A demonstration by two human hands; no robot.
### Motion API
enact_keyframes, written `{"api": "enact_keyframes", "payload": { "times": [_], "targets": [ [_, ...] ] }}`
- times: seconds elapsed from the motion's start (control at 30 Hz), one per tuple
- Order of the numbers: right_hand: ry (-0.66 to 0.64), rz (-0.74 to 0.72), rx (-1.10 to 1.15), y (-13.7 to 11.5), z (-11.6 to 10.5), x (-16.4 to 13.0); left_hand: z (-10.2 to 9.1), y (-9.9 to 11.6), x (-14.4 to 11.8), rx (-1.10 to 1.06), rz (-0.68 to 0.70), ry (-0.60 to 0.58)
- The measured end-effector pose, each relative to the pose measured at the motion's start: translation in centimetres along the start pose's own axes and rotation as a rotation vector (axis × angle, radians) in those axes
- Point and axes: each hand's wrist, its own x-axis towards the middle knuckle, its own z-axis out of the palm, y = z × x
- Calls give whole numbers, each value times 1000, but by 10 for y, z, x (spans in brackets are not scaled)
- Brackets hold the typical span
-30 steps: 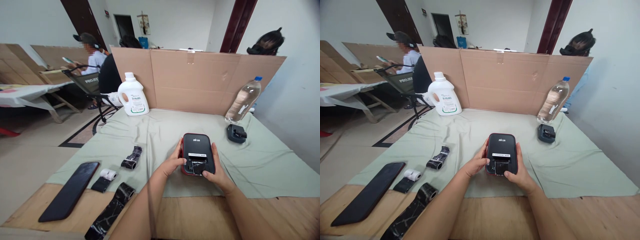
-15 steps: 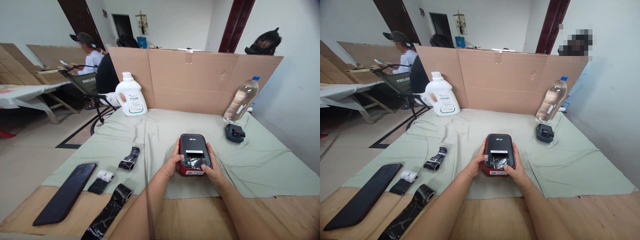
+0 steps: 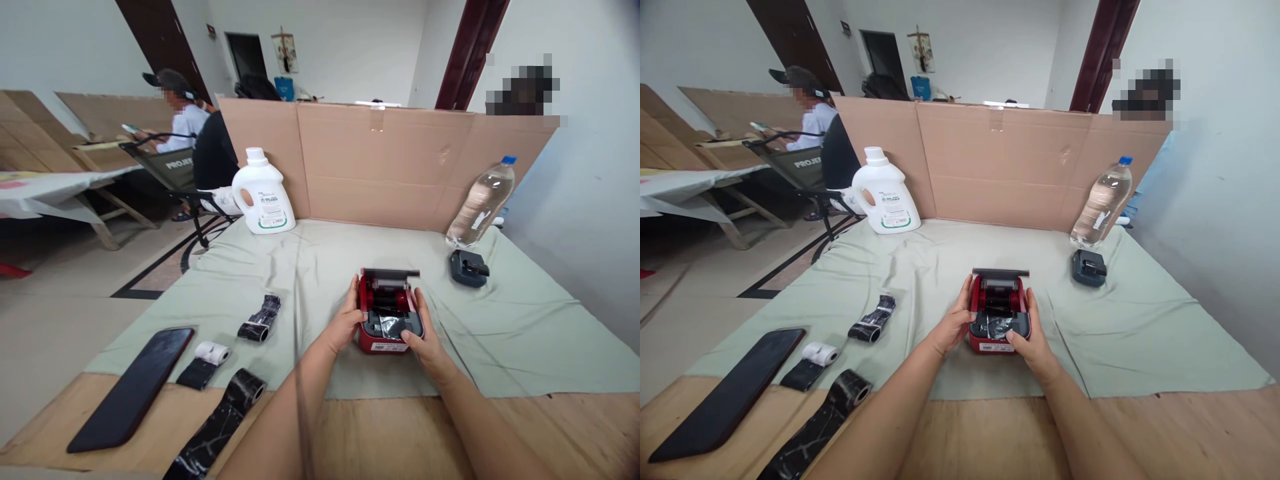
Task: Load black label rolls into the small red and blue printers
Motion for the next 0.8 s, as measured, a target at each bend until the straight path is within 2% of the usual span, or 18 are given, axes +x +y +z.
{"api": "enact_keyframes", "payload": {
  "times": [0.27,0.37,0.43,0.5,0.67,0.73,0.8],
  "targets": [
    [10,-20,-70,-6,-1,-1,-2,-2,-3,-43,21,-38],
    [126,-92,-249,-18,-7,8,-5,-2,-3,-47,39,-41],
    [135,-122,-448,-32,-9,22,-6,-2,-3,-41,54,-34],
    [12,-107,-711,-49,-6,40,-8,-3,-2,-25,60,-27],
    [-462,38,-1436,-81,25,86,-11,-6,0,9,57,-1],
    [-565,99,-1549,-84,38,98,-12,-6,0,25,55,9],
    [-615,141,-1563,-85,47,105,-13,-7,0,38,51,12]
  ]
}}
